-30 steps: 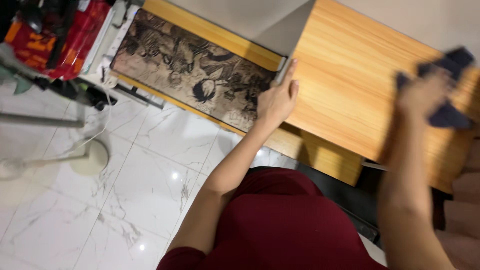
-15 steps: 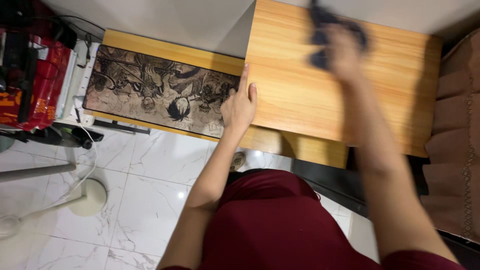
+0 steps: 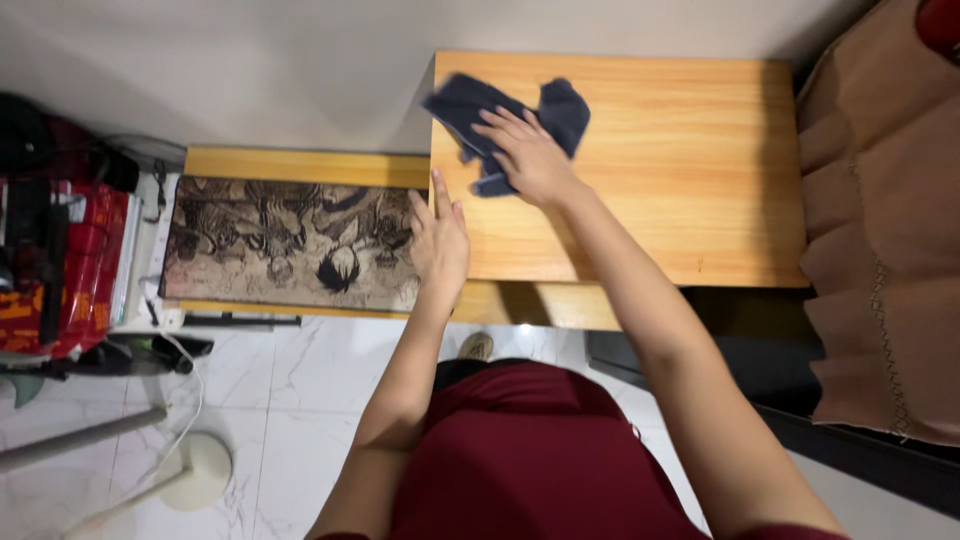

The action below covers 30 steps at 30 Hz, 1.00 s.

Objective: The person wipes a wooden table surface with a dark cloth, then removes a large printed mat to wipe the table underneath. They wipe the mat separately and place it back on the table, continuing to wipe the surrounding wooden surface.

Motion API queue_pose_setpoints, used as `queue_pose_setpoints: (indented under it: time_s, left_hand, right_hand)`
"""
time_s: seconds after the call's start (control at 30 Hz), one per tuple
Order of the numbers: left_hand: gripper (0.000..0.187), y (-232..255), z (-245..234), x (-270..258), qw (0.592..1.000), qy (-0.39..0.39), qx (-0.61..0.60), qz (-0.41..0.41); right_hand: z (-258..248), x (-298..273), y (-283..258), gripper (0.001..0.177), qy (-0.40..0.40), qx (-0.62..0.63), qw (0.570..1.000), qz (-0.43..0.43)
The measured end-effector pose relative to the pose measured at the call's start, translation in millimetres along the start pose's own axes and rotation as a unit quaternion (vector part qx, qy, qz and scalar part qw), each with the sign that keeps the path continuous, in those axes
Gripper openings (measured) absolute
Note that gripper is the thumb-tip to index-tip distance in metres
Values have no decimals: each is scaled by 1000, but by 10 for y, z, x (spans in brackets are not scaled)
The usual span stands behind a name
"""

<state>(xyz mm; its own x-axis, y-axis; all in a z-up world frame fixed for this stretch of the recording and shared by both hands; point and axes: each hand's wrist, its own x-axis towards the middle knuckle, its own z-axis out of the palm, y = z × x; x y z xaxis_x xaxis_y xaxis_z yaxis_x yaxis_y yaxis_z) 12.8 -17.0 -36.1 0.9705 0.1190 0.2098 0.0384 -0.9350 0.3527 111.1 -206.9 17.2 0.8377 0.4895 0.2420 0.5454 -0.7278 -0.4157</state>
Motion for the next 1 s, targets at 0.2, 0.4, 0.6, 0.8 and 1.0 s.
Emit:
queue_pose_setpoints:
  time_s: [0.2, 0.4, 0.6, 0.8, 1.0]
  left_hand:
    - [65, 58, -276, 128, 986, -159, -47, -31]
    - [67, 148, -443, 58, 988, -141, -60, -29]
    - [77, 193, -489, 28, 996, -78, -46, 12]
    - [75, 188, -564, 16, 994, -100, -39, -4]
    - [75, 258, -682, 12, 988, -141, -53, -42]
  right_hand:
    - [-868, -1019, 1616, 54, 93, -129, 961, 227]
    - [-341, -803, 2306, 60, 220, -335, 850, 343]
    - [511, 176, -25, 54, 97, -76, 992, -21]
    - [-505, -653, 1069, 40, 85, 19, 987, 139]
    - [-936, -1530, 2571, 71, 194, -254, 875, 364]
